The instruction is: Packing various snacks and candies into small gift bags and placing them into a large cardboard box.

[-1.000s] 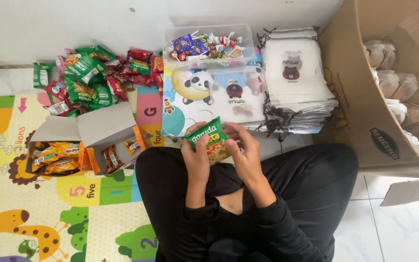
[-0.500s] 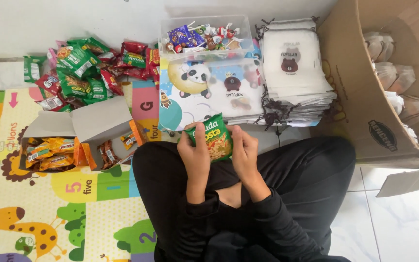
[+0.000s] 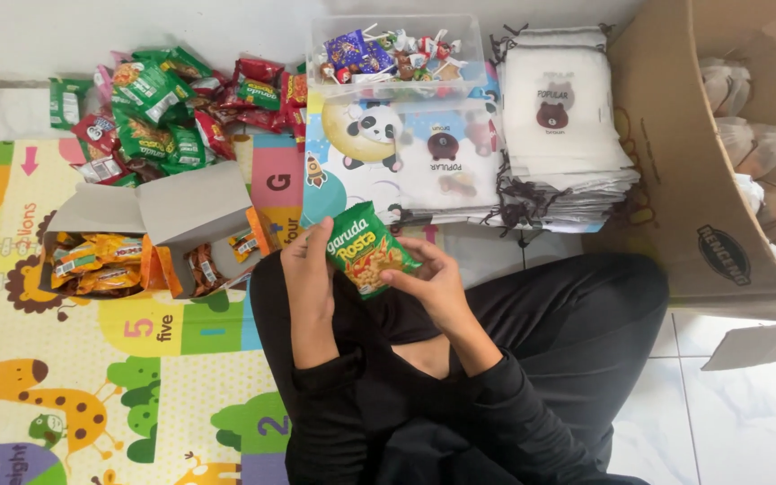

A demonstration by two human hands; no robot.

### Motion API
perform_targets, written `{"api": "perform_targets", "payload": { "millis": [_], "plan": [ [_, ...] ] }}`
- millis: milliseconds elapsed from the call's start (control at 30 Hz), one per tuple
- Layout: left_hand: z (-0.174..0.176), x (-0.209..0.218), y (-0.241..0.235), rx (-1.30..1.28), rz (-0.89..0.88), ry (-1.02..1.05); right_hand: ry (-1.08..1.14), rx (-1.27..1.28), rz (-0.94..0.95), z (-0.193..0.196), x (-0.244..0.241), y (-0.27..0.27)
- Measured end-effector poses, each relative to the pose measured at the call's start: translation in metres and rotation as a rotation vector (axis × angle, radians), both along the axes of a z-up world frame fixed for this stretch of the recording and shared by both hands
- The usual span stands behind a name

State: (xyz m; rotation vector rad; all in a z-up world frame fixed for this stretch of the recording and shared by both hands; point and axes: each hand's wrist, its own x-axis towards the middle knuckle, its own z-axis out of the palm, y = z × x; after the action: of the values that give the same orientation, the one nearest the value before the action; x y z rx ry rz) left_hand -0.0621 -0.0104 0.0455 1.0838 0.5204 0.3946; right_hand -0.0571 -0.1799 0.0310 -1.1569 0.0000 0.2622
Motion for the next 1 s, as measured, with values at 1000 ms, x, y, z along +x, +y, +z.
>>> {"api": "perform_targets", "payload": {
  "millis": [1000],
  "plan": [
    [-0.092, 0.117, 0.076, 0.436, -0.056, -0.128, -0.863, -1.274, 0.223, -0.007, 0.048, 0.081]
  ]
}}
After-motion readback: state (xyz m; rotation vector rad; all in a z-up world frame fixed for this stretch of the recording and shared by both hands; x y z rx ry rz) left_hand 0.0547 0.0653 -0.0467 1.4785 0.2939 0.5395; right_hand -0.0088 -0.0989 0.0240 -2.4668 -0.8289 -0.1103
